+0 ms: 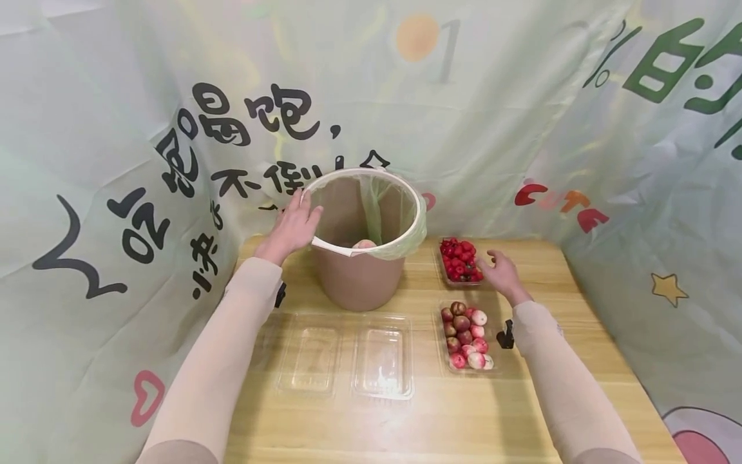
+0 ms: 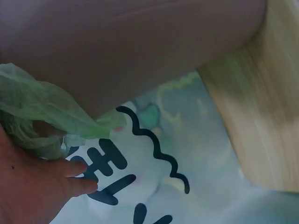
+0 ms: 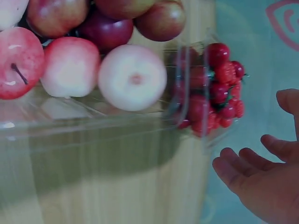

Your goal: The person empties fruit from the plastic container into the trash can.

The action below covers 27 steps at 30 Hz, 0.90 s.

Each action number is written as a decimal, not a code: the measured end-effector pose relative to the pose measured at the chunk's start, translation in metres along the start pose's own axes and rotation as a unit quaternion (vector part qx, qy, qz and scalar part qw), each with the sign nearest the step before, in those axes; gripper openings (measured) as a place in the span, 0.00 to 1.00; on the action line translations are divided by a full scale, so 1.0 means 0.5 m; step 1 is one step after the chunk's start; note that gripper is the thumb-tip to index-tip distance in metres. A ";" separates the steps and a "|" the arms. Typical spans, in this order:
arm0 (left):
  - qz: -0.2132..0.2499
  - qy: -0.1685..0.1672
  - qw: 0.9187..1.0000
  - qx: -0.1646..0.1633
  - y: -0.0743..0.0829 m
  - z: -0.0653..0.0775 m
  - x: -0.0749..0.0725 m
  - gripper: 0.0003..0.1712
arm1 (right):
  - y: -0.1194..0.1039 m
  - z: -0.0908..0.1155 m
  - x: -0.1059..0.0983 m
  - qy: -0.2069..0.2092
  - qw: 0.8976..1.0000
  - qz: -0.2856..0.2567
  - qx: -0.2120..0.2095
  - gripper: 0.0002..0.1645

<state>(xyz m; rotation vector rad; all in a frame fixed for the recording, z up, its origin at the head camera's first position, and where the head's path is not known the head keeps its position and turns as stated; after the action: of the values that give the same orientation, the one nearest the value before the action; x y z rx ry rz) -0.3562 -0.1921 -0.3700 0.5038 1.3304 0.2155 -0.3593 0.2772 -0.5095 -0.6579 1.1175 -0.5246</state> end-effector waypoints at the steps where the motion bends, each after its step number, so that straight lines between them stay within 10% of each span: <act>1: -0.011 -0.002 1.000 -0.004 -0.001 -0.002 0.000 0.46 | 0.008 -0.002 0.004 -0.008 1.000 -0.004 0.006 0.46; 27: -0.100 -0.011 0.994 -0.041 -0.002 -0.010 -0.010 0.46 | 0.104 -0.032 0.043 0.019 0.994 -0.080 0.074 0.35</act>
<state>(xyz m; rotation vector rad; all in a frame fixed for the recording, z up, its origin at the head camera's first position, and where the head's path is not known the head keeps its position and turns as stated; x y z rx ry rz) -0.3620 -0.1939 -0.3670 0.3000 1.3355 0.0973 -0.3638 0.2956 -0.5650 -0.6124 1.0548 -0.7517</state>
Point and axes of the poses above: each hand's wrist, its own z-axis away from the middle knuckle, its own x-axis out of the palm, y = z × x, the point moved 8 cm from there along -z, towards the middle knuckle, and after that the axes turned 14 degrees about -y, right-handed, at the moved point
